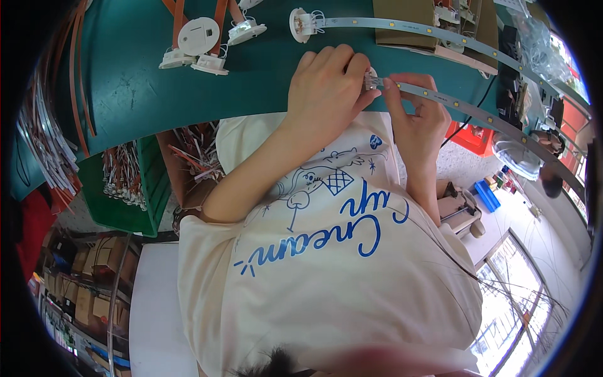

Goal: Assembling LED light components by attaching light strips to circular plastic bases.

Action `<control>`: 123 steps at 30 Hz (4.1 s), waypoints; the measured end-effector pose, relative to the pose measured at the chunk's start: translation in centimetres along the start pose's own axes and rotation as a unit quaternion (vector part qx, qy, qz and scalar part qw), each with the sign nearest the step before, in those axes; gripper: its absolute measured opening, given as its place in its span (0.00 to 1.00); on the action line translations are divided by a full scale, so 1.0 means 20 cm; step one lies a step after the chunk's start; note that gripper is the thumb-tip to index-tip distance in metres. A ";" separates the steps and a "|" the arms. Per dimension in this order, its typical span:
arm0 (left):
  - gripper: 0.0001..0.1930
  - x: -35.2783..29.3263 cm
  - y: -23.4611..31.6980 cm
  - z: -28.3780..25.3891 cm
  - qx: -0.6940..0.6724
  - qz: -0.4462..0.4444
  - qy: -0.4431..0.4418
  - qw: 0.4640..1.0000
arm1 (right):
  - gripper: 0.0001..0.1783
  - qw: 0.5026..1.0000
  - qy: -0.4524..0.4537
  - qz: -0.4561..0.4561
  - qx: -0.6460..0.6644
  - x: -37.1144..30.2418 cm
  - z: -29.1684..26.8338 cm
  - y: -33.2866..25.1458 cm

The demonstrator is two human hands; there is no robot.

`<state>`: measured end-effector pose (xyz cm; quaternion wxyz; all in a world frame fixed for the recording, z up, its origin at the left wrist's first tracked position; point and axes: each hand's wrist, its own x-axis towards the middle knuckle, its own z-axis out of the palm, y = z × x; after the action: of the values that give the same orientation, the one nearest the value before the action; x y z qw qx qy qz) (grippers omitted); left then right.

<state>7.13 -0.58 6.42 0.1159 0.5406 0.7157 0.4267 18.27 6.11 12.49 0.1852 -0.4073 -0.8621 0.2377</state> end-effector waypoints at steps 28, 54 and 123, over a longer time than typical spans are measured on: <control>0.18 0.01 0.01 0.01 0.005 -0.007 0.005 1.000 | 0.08 0.996 -0.041 0.080 -0.007 0.02 -0.04 -0.03; 0.16 0.02 0.01 0.02 0.001 0.013 0.028 1.000 | 0.05 0.994 0.035 -0.025 -0.096 -0.03 0.05 -0.05; 0.30 0.05 0.01 -0.21 -0.122 -0.004 0.064 0.991 | 0.10 0.949 -0.189 0.013 0.253 0.18 -0.08 0.00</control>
<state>4.29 -1.70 9.48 0.1364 0.4916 0.6664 0.5438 16.95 9.36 14.20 0.1130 -0.3058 -0.7879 0.5225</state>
